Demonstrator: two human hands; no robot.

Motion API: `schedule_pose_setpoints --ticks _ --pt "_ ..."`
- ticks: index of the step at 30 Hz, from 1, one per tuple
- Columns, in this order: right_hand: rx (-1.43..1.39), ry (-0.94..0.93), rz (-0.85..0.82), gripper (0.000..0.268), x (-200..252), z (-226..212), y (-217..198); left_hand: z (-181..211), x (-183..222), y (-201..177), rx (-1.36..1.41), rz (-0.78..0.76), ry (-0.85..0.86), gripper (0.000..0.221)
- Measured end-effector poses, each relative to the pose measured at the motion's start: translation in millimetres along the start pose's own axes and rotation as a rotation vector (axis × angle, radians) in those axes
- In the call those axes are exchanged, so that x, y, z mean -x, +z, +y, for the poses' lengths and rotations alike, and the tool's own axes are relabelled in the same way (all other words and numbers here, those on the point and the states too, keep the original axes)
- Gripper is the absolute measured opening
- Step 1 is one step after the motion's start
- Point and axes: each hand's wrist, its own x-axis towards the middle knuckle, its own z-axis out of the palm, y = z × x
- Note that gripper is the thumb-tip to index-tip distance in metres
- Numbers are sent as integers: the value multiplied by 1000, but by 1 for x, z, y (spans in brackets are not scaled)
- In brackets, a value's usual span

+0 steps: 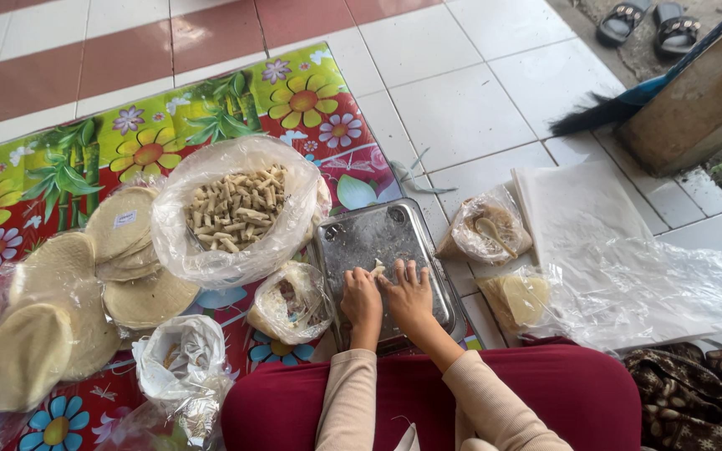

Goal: The person prepares snacks by hand, using small sheets of dough and a filling. The person places a small amount of filling onto a dough sheet and then folds and rolls the dough into a triangular shape on a metal tray. The person repeats this process several times, occasionally reaching for more dough or filling from surrounding plastic bags.

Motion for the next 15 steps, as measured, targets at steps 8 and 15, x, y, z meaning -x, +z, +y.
schedule_pose_setpoints --ticks 8,15 --pt "-496 204 264 58 8 31 -16 -55 -29 -1 866 -210 -353 29" --pt "-626 -172 462 83 13 -10 -30 -55 -26 -4 1307 -388 -355 18"
